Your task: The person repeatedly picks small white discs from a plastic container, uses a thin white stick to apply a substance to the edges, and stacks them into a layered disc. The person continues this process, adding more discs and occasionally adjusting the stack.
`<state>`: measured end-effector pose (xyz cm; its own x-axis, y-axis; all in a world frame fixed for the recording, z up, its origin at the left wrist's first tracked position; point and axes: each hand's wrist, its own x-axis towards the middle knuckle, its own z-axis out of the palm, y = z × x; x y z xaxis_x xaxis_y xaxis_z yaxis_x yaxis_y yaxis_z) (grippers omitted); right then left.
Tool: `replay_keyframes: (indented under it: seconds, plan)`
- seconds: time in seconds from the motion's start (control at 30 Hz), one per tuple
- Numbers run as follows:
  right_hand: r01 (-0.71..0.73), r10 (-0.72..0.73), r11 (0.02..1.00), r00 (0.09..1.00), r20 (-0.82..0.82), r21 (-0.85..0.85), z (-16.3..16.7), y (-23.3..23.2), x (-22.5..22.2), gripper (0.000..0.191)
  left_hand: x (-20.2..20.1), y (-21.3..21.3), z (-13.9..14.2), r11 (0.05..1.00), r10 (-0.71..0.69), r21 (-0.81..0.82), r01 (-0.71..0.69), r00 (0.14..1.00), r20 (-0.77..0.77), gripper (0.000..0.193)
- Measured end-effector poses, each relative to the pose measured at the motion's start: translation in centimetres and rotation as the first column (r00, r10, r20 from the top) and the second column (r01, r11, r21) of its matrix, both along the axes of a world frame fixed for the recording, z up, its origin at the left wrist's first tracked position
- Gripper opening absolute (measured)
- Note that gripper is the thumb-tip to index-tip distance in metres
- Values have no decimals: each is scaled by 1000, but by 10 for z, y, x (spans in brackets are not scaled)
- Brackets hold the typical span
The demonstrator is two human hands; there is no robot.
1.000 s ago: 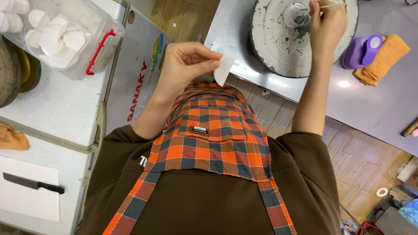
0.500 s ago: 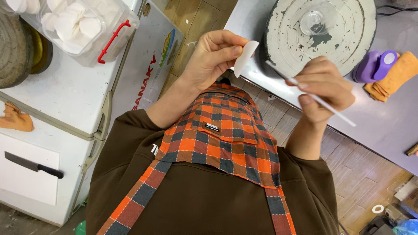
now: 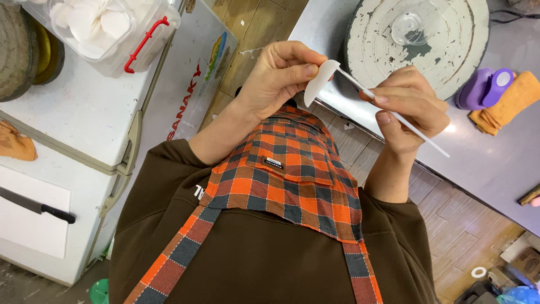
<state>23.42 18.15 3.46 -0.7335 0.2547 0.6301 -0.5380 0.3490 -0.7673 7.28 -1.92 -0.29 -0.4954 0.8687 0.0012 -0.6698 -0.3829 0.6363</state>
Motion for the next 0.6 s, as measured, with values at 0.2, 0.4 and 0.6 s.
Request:
replay_keyframes:
  seconds: [0.2, 0.4, 0.6]
  plan:
    - [-54, 54, 998, 999, -4, 32, 5, -2, -12, 12, -3, -3, 0, 998, 55, 16, -55, 998, 3, 13]
    - [-305, 304, 946, 952, 23, 109, 19, -16, -18, 12, -8, -17, 7, 994, 109, 7, -110, 993, 31, 13]
    - [-20, 38, 989, 992, 123, -144, 17, -53, -56, 18, -20, -48, 27, 997, 45, 68, -46, 999, 28, 14]
